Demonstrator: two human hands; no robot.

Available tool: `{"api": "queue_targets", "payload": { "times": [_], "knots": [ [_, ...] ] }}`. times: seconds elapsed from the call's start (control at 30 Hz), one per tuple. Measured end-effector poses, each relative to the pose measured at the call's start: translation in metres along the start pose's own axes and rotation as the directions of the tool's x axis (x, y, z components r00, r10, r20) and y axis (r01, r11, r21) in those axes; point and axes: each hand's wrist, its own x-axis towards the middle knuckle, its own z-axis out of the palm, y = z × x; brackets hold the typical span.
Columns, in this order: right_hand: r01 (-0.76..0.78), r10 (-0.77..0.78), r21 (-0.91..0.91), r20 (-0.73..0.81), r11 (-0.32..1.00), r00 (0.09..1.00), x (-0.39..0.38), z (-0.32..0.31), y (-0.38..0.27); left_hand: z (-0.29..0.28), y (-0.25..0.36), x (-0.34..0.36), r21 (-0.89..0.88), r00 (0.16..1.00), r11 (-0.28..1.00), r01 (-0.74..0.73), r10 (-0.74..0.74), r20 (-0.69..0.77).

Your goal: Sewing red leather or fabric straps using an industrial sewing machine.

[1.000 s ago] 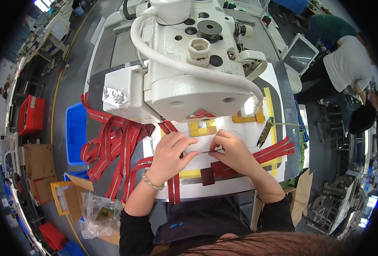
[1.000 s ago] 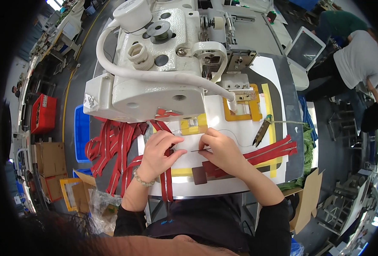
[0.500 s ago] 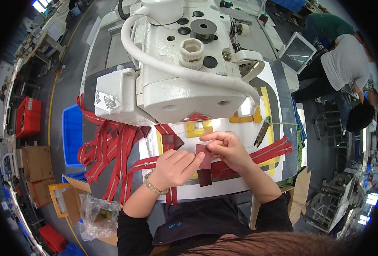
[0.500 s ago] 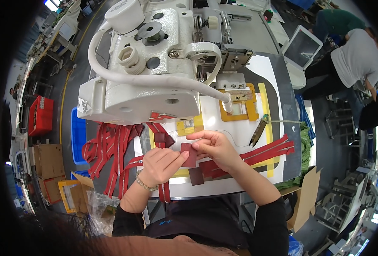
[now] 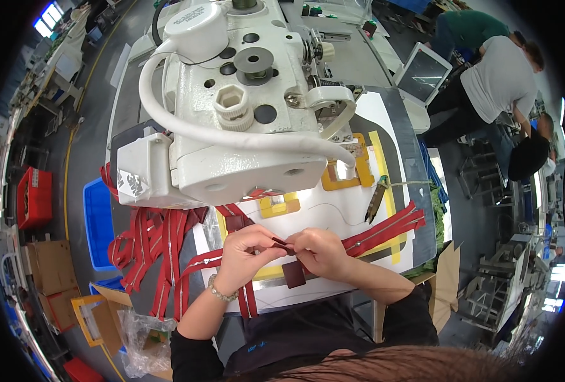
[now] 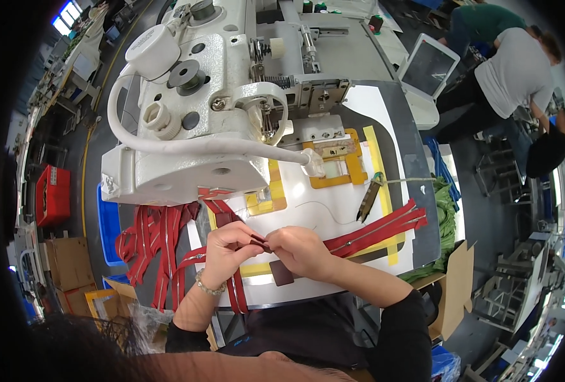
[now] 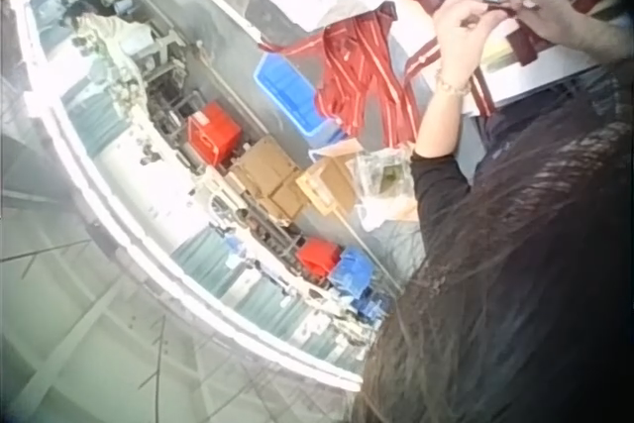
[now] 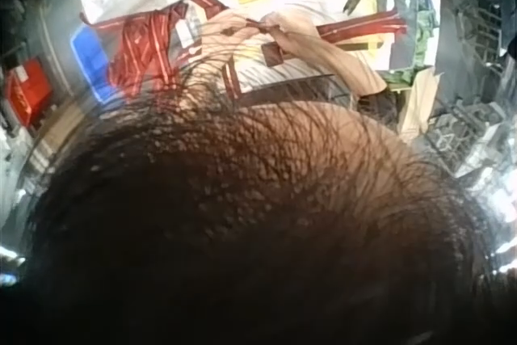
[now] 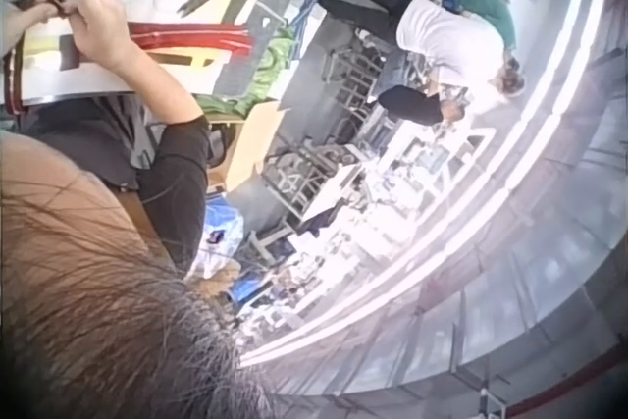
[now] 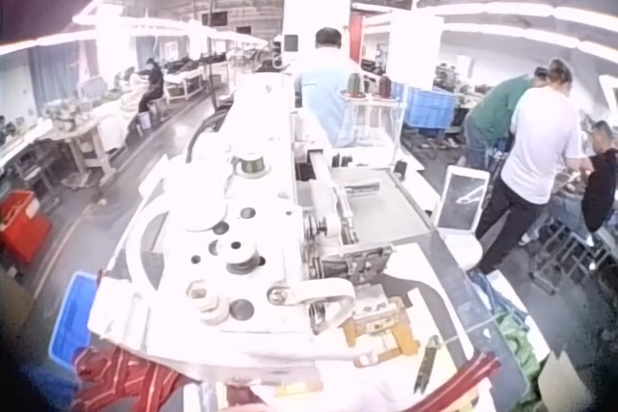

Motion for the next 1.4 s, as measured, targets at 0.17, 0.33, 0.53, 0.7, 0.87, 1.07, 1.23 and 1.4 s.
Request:
{"api": "queue_targets", "payload": {
  "times": [0.17, 0.33, 0.53, 0.7, 0.87, 1.07, 1.23, 1.4],
  "knots": [
    [-0.562, 0.651, 0.801, 0.317, 0.206, 0.690, 0.011, -0.001, -0.003, 0.002, 0.009, -0.003, 0.330, 0.979, 0.930, -0.160, 0.193, -0.067],
    [-0.542, 0.563, 0.790, 0.319, 0.287, 0.762, 0.002, 0.003, 0.006, 0.001, 0.007, 0.001, 0.309, 0.975, 0.936, -0.170, 0.206, -0.086],
    [-0.564, 0.613, 0.720, 0.244, 0.405, 0.751, 0.003, 0.002, 0.007, 0.000, 0.006, 0.003, 0.302, 0.985, 0.942, -0.144, 0.165, -0.045],
    [-0.535, 0.608, 0.665, 0.149, 0.522, 0.779, 0.006, 0.006, 0.003, 0.003, -0.002, 0.004, -0.152, 0.990, 0.988, 0.011, -0.033, -0.140],
    [-0.495, 0.617, 0.708, 0.106, 0.503, 0.780, 0.006, 0.009, 0.002, 0.004, -0.001, 0.007, -0.089, 0.984, 0.995, -0.048, 0.032, -0.177],
    [-0.493, 0.611, 0.700, 0.102, 0.517, 0.785, 0.008, 0.011, 0.000, 0.001, -0.007, 0.009, 0.115, 0.971, 0.989, -0.092, 0.114, -0.209],
    [-0.488, 0.622, 0.708, 0.088, 0.510, 0.778, 0.009, 0.015, 0.001, -0.002, -0.001, 0.016, 0.354, 0.948, 0.919, -0.173, 0.253, -0.194],
    [-0.514, 0.644, 0.699, 0.100, 0.497, 0.758, 0.009, 0.016, 0.003, -0.005, -0.001, 0.015, 0.286, 0.975, 0.956, -0.074, 0.129, -0.179]
  ]
}}
